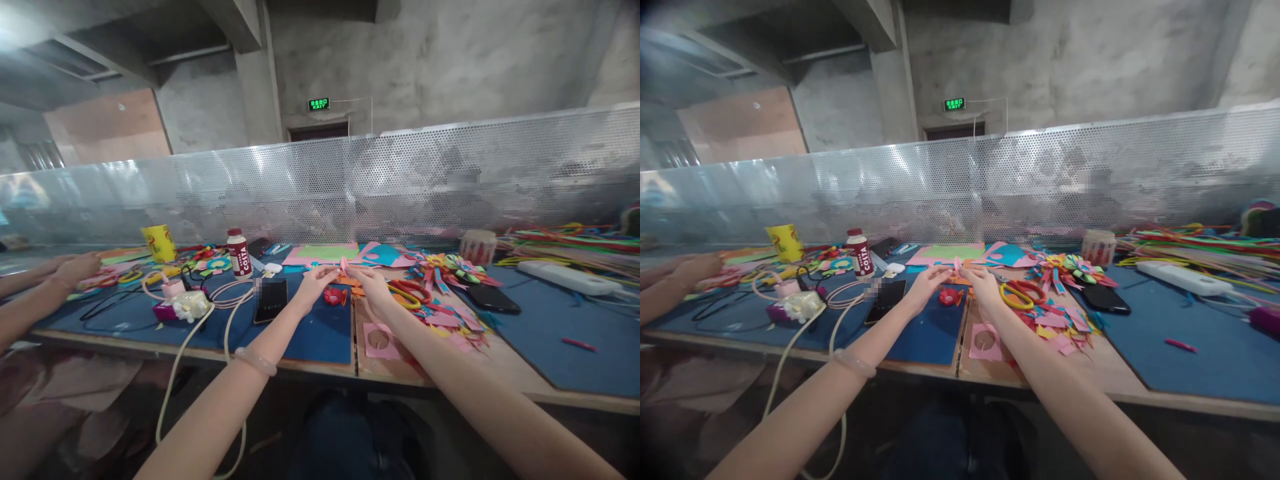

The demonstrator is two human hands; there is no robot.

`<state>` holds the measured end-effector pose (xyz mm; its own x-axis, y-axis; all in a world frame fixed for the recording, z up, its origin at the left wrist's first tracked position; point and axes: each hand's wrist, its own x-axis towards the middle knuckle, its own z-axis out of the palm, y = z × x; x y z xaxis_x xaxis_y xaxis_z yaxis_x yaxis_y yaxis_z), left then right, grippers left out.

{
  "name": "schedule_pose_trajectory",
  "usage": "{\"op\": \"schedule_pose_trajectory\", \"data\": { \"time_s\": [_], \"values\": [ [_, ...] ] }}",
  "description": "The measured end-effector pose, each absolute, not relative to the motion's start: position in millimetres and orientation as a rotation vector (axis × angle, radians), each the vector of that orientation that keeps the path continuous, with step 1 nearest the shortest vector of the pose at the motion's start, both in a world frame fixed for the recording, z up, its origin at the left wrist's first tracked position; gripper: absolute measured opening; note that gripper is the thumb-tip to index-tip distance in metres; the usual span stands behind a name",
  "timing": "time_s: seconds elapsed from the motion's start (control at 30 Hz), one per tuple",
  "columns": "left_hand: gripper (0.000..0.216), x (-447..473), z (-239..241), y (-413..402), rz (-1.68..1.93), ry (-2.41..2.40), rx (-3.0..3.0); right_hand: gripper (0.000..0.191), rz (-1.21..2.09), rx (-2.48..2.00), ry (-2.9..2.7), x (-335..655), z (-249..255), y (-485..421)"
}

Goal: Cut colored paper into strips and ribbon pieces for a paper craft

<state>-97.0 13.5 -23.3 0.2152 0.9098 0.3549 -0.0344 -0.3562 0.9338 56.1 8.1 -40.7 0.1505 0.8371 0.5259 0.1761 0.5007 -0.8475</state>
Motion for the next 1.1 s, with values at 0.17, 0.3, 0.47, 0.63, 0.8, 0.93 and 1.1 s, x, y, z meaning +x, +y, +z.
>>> {"op": "schedule_pose_trajectory", "data": {
  "time_s": [0.17,0.3,0.47,0.63,0.8,0.93,1.1],
  "values": [
    [0.025,-100.9,-27.2,20.4,1.345,0.886,1.629,0.029,0.753,-0.929,-1.392,51.7,-44.4,9.3],
    [0.022,-103.9,-31.3,26.7,1.367,0.909,1.663,0.029,0.756,-0.958,-1.375,51.8,-41.6,8.2],
    [0.022,-103.7,-32.3,25.7,1.345,0.912,1.723,0.026,0.668,-0.946,-1.369,55.9,-32.3,2.3],
    [0.019,-101.7,-26.5,16.5,1.304,0.902,1.787,0.028,0.722,-0.888,-1.398,55.2,-29.8,-0.8],
    [0.018,-101.5,-24.6,13.8,1.289,0.902,1.813,0.029,0.806,-0.832,-1.432,55.1,-30.7,-0.4],
    [0.017,-102.3,-25.9,15.0,1.284,0.902,1.813,0.031,0.848,-0.848,-1.459,56.7,-30.8,-2.6],
    [0.017,-102.3,-26.3,14.8,1.28,0.894,1.804,0.033,0.859,-0.879,-1.455,58.1,-32.0,-1.9]
  ]
}}
